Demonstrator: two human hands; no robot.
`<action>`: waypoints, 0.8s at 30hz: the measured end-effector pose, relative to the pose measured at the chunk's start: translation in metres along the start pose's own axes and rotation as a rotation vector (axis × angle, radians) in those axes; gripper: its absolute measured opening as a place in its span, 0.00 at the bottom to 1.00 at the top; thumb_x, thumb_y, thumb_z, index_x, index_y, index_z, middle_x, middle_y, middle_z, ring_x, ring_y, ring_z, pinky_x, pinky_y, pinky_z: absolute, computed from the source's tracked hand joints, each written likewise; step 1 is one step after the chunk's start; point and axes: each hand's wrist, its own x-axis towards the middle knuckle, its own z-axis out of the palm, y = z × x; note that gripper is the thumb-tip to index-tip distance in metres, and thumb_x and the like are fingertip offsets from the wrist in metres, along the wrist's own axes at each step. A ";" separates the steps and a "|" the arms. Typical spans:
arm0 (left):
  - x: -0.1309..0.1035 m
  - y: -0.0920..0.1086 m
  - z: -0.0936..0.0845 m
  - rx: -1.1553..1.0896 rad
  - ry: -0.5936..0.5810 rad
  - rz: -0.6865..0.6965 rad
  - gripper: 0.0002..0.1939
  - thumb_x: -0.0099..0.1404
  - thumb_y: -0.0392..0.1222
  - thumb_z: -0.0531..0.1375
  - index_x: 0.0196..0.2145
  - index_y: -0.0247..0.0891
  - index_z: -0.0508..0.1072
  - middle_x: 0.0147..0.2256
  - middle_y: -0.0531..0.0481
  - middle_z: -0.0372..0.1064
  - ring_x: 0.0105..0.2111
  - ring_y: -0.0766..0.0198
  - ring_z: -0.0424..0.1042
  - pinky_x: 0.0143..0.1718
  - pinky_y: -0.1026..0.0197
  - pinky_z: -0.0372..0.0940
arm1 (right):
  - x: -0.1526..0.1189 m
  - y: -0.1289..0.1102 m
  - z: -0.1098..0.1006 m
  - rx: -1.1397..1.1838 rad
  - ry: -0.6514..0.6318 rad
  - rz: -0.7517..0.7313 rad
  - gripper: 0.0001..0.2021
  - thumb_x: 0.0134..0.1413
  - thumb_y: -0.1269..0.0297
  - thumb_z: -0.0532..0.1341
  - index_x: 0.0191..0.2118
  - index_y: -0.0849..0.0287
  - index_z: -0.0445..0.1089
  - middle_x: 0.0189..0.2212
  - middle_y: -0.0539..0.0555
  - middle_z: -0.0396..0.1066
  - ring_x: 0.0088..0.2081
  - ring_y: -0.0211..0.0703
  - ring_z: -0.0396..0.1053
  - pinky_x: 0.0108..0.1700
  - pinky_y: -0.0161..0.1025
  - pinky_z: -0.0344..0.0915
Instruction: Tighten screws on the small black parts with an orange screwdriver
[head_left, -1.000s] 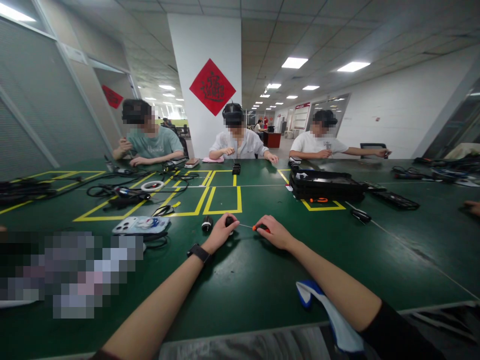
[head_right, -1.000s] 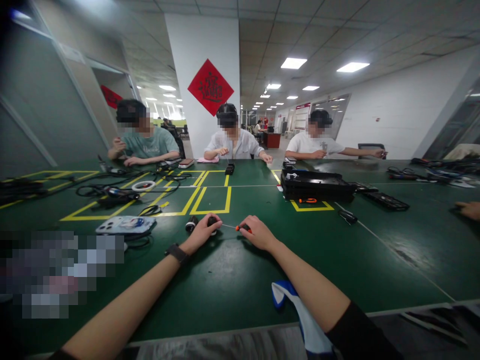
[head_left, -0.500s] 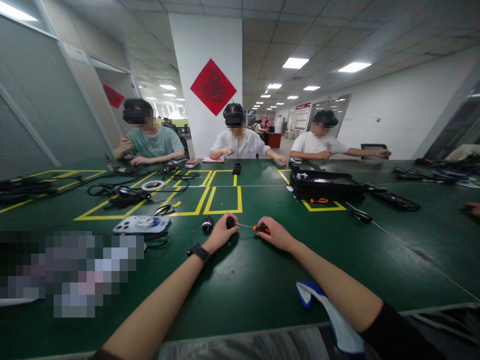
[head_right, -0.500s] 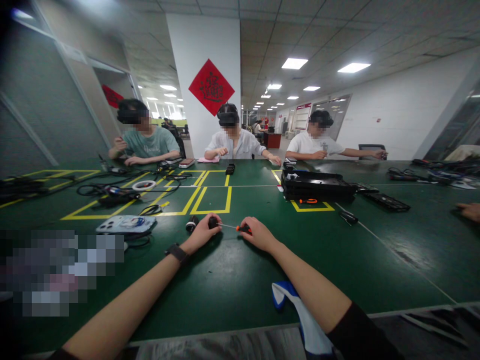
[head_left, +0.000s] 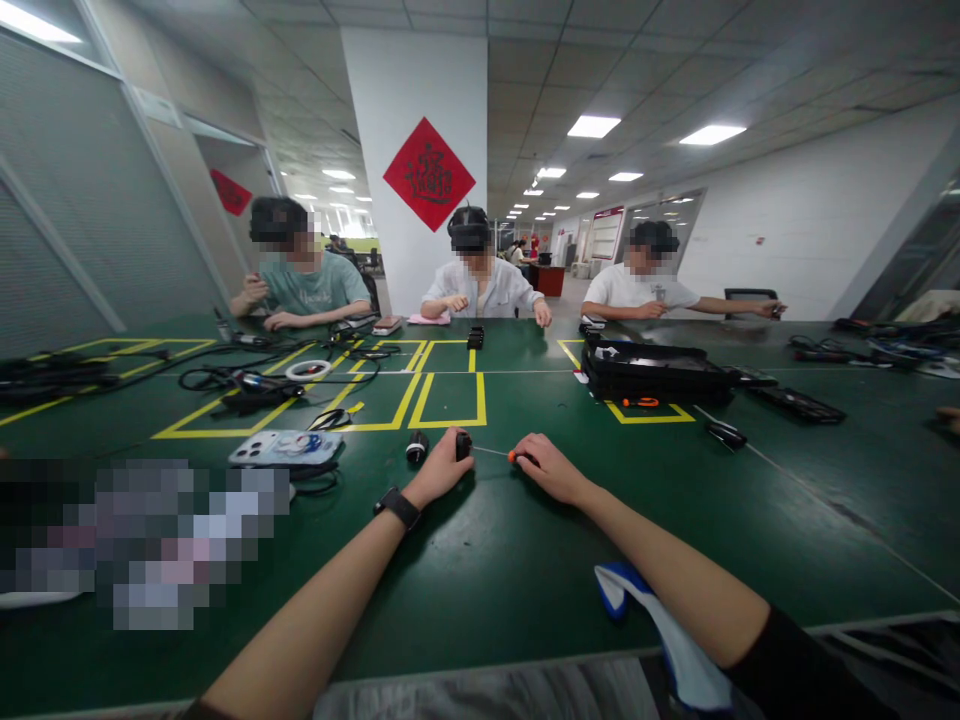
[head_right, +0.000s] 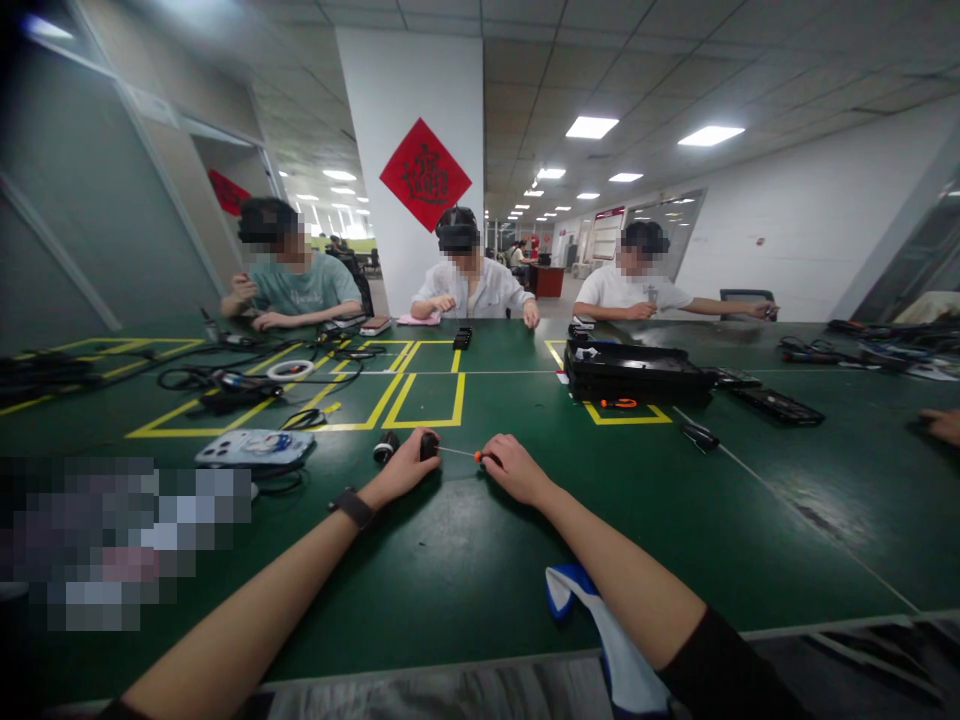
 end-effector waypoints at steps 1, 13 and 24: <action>0.000 -0.002 -0.001 0.021 -0.001 -0.005 0.14 0.50 0.34 0.57 0.37 0.36 0.63 0.34 0.50 0.64 0.36 0.62 0.64 0.42 0.57 0.59 | -0.001 0.000 0.000 0.008 0.001 0.008 0.07 0.57 0.66 0.52 0.36 0.60 0.66 0.35 0.54 0.64 0.39 0.42 0.60 0.44 0.41 0.57; -0.003 -0.003 -0.006 0.183 -0.032 0.028 0.13 0.54 0.41 0.55 0.38 0.36 0.61 0.35 0.47 0.64 0.36 0.60 0.65 0.40 0.57 0.59 | -0.002 -0.001 0.000 0.024 -0.005 0.039 0.07 0.55 0.64 0.55 0.39 0.59 0.66 0.35 0.54 0.65 0.39 0.42 0.60 0.42 0.40 0.58; -0.006 0.002 -0.005 0.216 0.002 0.026 0.11 0.57 0.43 0.54 0.37 0.37 0.61 0.35 0.46 0.65 0.36 0.59 0.66 0.40 0.57 0.59 | 0.000 0.003 -0.002 0.013 0.027 -0.006 0.06 0.56 0.66 0.55 0.37 0.60 0.67 0.36 0.55 0.64 0.40 0.43 0.60 0.44 0.41 0.58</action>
